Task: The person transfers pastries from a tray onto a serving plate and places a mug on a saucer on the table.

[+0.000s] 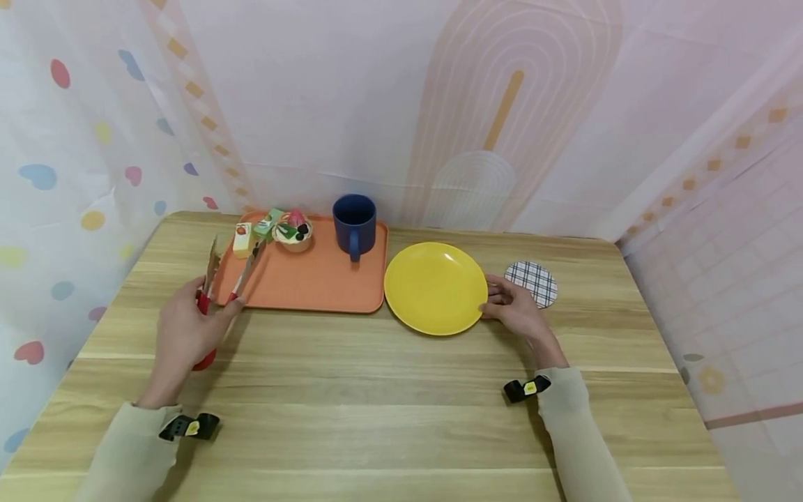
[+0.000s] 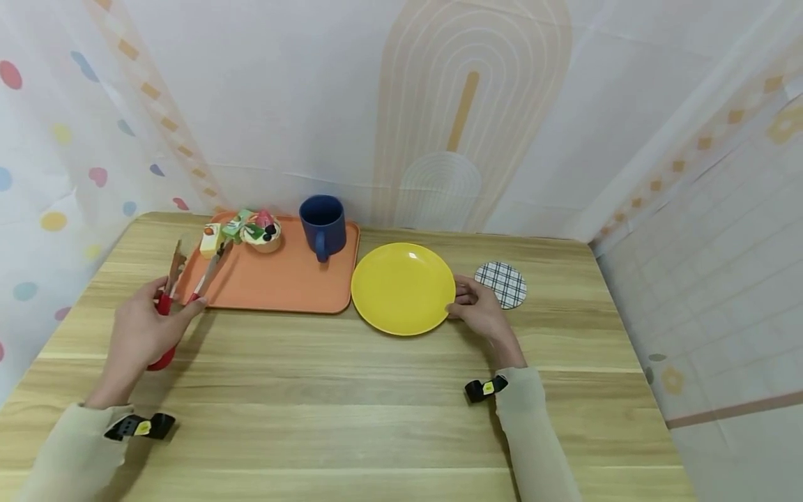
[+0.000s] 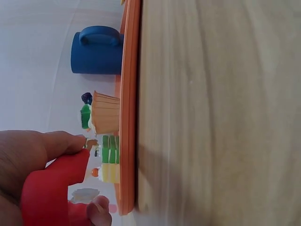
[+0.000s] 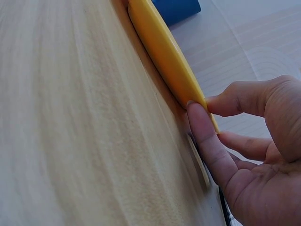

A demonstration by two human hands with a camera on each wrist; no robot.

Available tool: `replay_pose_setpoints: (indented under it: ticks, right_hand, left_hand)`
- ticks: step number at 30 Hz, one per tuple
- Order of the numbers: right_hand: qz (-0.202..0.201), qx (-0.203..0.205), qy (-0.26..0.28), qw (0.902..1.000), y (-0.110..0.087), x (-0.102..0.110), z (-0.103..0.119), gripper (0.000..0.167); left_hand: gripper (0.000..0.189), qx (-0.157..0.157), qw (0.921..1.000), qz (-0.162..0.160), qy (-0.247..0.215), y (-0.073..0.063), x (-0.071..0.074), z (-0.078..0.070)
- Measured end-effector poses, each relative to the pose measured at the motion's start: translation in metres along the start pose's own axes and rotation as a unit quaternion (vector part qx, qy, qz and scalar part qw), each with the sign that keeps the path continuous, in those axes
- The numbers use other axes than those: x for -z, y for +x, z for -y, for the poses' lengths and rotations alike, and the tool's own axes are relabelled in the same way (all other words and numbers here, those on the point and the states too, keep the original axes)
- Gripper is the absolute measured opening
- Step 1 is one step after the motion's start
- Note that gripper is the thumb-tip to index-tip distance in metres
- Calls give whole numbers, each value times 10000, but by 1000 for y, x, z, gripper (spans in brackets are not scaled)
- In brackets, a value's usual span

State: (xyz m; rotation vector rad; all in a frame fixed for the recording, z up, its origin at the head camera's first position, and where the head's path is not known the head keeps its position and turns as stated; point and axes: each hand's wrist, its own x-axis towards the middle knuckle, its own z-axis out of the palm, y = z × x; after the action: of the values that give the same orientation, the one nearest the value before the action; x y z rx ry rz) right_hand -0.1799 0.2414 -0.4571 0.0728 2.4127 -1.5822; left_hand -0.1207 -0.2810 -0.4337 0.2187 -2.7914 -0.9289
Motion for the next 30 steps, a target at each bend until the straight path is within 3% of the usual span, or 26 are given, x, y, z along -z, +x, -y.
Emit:
replay_pose_setpoints:
  ticks: [11,22,30]
  right_hand:
    - [-20,39,-53,10000,-1,-3,-3,65]
    - [-3,56,44,10000,1,2,-1,66]
    - [-15,38,56,10000,0,0,-1,66]
  left_hand:
    - [73,280,9990,342,31,7,1,-2]
    - [69,755,9952,618,0,20,-5,-7]
    - [64,901,9942,587,-18,25,-6,-5]
